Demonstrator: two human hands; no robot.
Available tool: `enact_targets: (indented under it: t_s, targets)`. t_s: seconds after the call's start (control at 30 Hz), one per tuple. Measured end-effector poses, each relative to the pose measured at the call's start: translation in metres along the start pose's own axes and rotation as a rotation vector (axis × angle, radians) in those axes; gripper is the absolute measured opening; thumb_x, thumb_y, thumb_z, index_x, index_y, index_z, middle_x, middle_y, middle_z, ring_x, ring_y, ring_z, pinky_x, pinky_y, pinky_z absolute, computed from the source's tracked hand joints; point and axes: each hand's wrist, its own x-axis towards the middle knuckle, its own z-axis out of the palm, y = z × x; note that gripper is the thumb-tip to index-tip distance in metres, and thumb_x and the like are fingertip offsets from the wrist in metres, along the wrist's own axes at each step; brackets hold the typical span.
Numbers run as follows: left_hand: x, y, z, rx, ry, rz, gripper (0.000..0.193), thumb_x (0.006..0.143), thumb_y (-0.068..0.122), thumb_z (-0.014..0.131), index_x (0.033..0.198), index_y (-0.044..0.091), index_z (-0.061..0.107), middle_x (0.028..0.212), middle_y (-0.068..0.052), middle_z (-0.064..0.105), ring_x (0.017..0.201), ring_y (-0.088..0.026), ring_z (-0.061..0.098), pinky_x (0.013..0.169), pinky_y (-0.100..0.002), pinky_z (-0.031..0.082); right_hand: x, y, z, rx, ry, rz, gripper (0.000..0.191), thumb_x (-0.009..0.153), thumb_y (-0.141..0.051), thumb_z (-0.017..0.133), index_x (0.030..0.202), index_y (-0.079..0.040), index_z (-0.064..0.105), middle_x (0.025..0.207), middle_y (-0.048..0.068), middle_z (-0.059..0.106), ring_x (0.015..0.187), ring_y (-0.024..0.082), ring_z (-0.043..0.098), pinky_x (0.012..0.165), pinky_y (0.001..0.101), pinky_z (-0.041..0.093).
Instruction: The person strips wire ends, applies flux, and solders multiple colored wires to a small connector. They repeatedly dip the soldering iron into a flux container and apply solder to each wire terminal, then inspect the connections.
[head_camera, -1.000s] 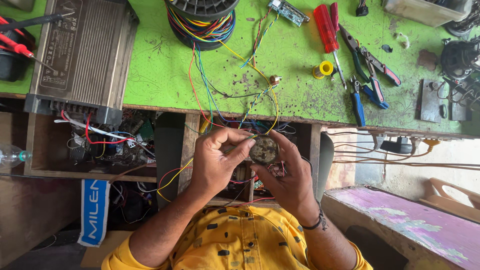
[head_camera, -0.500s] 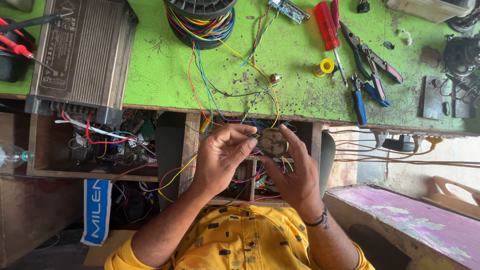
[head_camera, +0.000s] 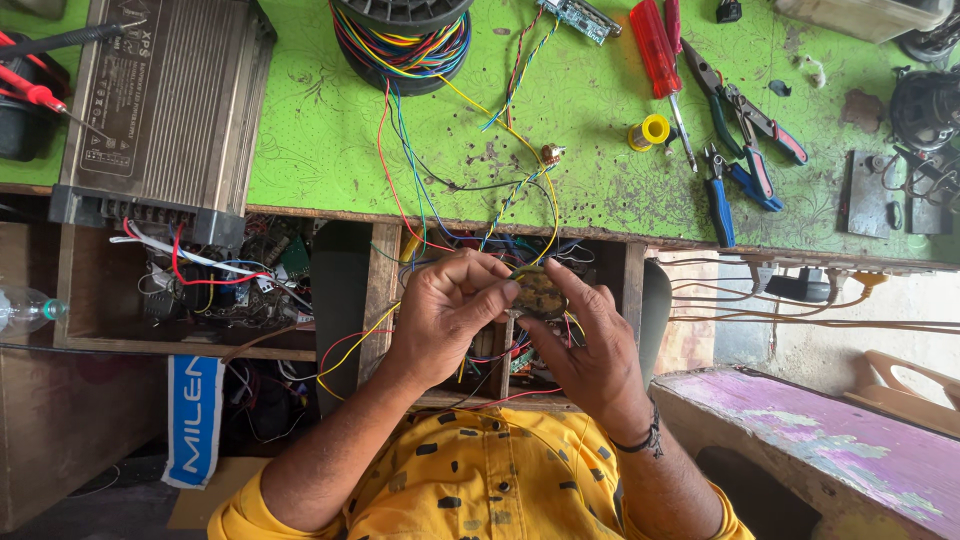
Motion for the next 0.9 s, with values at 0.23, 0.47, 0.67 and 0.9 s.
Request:
enact_targets:
  t_s: [0.23,0.47,0.67,0.9]
  targets:
    - [0.0000,-0.0019,0.0005,-0.022,-0.006,-0.028,0.013,0.097,0.013,0.074,0.094,0.002,0.068,0.105,-0.005,0.068,0.085,-0.005,0.066,0.074,-0.024,0.061,0.0033,-0.0007,-0.0056,-0.102,-0.064,-0.112,0.062,0.086,-0.007,0.082,0.142,-0.001,0.054,0.096,0.009,0.068,0.082,0.027,0.061,0.078,0.0397,0.046]
    - [-0.0003,-0.0001,0.0004,0.011,-0.024,-0.014,0.013,0.097,0.014,0.074,0.091,0.004,0.069,0.115,-0.006,0.066,0.089,-0.005,0.063,0.077,-0.024,0.057,0.0052,0.0006,-0.0079,-0.093,-0.041,-0.103,0.065,0.086,-0.007,0.080,0.144,0.000,0.051,0.106,0.012,0.070,0.090,0.028,0.065,0.081,0.0395,0.047]
    - [0.0011,0.0007,0.0033,-0.097,-0.050,-0.163,0.013,0.091,0.015,0.074,0.083,0.006,0.071,0.120,-0.001,0.064,0.087,-0.006,0.062,0.075,-0.026,0.054,0.0064,0.0048,-0.0088,-0.074,-0.037,-0.042,0.064,0.086,-0.007,0.080,0.144,-0.002,0.052,0.109,0.014,0.070,0.094,0.031,0.064,0.083,0.0397,0.051]
    - [0.0006,-0.0046,0.0034,-0.069,-0.051,-0.140,0.024,0.096,0.016,0.075,0.076,0.007,0.065,0.109,0.002,0.060,0.079,-0.004,0.053,0.068,-0.025,0.045,0.0051,0.0052,-0.0089,-0.075,-0.080,-0.068,0.063,0.087,-0.009,0.081,0.143,-0.003,0.053,0.106,0.013,0.070,0.090,0.030,0.063,0.082,0.0401,0.049]
